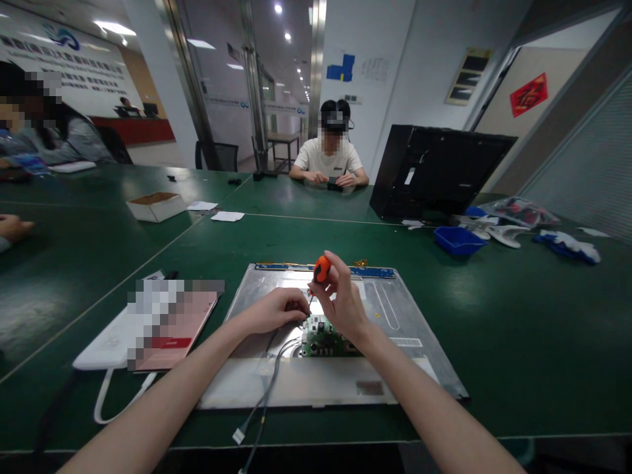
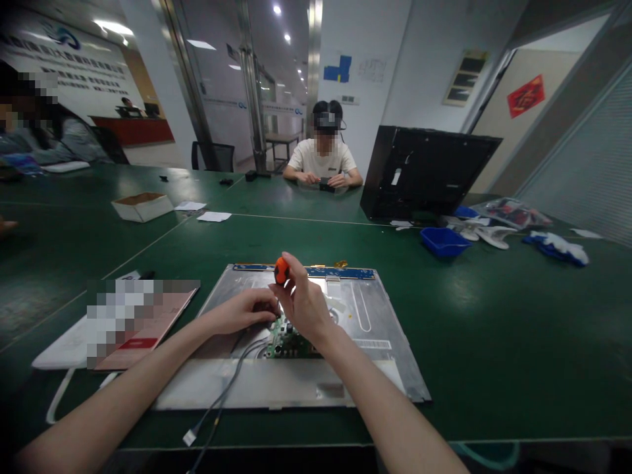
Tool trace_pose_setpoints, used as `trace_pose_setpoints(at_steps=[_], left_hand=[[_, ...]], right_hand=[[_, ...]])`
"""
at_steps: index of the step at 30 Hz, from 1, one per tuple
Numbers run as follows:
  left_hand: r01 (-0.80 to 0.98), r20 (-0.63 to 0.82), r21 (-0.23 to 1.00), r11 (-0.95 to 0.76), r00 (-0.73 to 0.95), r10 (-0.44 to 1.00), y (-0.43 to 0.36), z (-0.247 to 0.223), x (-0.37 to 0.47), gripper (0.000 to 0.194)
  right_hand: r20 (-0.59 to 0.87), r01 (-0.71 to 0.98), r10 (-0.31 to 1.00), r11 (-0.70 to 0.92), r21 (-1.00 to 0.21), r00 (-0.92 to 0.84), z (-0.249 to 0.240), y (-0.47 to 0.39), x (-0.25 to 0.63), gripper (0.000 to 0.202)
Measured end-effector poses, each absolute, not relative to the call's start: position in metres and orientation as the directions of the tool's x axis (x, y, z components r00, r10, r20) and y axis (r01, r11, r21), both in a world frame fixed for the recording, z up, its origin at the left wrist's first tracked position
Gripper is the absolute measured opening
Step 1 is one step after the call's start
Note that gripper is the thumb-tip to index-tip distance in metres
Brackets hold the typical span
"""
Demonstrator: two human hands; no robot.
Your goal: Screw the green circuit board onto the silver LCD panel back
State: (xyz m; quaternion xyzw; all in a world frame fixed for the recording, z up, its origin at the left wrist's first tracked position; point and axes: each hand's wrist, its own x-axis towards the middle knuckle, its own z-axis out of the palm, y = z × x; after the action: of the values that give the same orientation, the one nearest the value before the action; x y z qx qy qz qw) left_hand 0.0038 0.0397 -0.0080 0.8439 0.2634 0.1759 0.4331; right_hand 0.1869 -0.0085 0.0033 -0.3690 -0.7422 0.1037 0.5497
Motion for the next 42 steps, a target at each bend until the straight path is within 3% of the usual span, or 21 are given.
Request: trace_pose_setpoints(at_steps=[20,32,42], left_hand=[[0.279,0.072,0.835,-0.475,0.8,0.596,0.042,-0.009,0.003,0.01],[0.267,0.074,0.84,-0.473,0.807,0.586,0.044,-0.009,0.003,0.01],[0.238,0.099,0.844,-0.48,0.811,0.576,0.048,-0.019,0.001,0.009]], right_hand=[[0.828,0.473,0.539,0.777,-0.416,-0.157,0.0,-0.006,0.188,0.063],[0.771,0.501,0.619,0.72,-0.48,-0.15,0.003,-0.011,0.187,0.065],[0.823,0.534,0.542,0.753,-0.384,-0.171,0.006,-0.012,0.183,0.063]])
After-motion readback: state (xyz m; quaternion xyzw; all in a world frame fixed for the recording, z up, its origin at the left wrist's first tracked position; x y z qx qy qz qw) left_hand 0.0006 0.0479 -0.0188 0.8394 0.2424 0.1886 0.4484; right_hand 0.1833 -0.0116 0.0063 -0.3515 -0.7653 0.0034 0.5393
